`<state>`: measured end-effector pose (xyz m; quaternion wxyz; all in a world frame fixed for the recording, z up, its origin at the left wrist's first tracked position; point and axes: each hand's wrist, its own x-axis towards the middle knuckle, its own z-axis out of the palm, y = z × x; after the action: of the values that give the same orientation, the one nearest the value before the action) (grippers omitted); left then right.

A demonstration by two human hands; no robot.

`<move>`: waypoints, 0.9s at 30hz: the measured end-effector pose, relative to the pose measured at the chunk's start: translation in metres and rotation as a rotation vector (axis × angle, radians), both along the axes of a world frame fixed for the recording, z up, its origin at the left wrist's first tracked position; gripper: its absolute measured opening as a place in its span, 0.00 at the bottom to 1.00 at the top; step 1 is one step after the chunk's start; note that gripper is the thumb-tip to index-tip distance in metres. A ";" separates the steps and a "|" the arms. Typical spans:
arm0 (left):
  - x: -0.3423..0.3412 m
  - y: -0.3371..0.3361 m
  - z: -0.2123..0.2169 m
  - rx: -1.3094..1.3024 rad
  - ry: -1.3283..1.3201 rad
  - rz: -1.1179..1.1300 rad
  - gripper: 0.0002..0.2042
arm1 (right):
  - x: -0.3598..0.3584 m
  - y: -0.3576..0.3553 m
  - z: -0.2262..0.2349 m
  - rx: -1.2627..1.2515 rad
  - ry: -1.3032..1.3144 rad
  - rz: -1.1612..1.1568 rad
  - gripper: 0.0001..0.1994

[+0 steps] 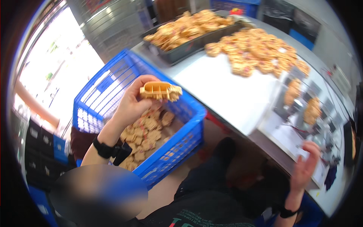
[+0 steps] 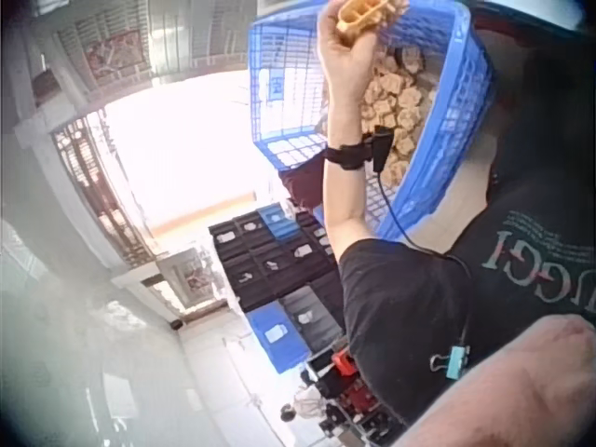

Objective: Testing and sorting plastic components using a multi-station electrical test jig in a factory environment.

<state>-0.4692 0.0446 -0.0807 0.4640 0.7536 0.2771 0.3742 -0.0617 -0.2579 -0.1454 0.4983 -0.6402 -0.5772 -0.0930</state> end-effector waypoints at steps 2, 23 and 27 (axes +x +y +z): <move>0.044 -0.015 0.014 0.109 -0.059 -0.248 0.20 | -0.034 0.032 0.021 -0.007 -0.009 0.140 0.20; 0.320 -0.154 0.060 -0.200 -0.077 -0.709 0.35 | 0.021 -0.055 0.032 0.243 0.101 -0.301 0.21; 0.360 -0.150 0.100 -0.246 0.059 -0.613 0.32 | 0.050 -0.042 0.021 0.214 0.195 -0.417 0.16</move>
<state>-0.1092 -0.1050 0.0195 0.6345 0.7506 0.0938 0.1588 -0.0114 -0.2996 -0.1246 0.5867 -0.6949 -0.3689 -0.1920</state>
